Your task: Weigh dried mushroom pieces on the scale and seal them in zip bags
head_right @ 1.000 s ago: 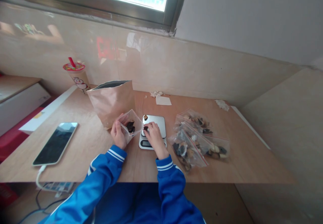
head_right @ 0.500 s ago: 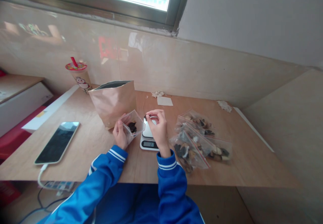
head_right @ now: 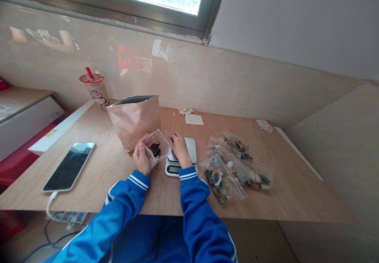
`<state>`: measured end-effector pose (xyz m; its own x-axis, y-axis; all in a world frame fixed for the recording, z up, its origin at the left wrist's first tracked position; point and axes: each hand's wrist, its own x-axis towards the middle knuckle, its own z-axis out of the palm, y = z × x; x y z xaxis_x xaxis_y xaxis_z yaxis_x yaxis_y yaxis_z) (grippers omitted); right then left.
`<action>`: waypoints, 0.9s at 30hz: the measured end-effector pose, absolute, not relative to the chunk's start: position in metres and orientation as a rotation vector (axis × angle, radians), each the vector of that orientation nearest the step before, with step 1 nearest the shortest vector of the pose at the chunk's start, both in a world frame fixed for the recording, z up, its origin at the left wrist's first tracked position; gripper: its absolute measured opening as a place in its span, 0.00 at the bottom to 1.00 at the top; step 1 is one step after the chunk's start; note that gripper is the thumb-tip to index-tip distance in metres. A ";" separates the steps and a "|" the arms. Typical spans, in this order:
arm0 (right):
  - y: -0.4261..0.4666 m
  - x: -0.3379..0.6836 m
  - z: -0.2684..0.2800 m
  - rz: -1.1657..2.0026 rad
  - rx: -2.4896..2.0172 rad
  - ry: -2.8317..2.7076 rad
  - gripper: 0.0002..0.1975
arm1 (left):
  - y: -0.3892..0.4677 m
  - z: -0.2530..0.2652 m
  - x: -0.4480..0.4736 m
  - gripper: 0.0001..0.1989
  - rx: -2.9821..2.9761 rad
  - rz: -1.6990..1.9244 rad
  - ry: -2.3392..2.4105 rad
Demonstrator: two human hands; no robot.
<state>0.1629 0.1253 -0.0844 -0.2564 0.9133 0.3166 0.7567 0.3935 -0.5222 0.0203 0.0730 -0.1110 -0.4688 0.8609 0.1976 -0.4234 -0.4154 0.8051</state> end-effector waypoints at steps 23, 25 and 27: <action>0.065 0.158 -0.016 0.688 -1.194 -1.529 0.14 | 0.073 -0.102 0.022 0.23 0.654 1.997 0.861; 0.055 0.159 -0.027 0.698 -1.251 -1.466 0.16 | 0.073 -0.098 0.021 0.24 0.635 2.004 0.871; 0.041 0.155 -0.037 0.757 -1.307 -1.436 0.20 | 0.073 -0.096 0.020 0.25 0.614 2.023 0.879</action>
<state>0.1548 0.0413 -0.0373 0.0956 0.9607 0.2604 0.3276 0.2167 -0.9196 0.0203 0.0729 -0.0962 -0.5394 0.8356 0.1040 -0.4945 -0.4143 0.7641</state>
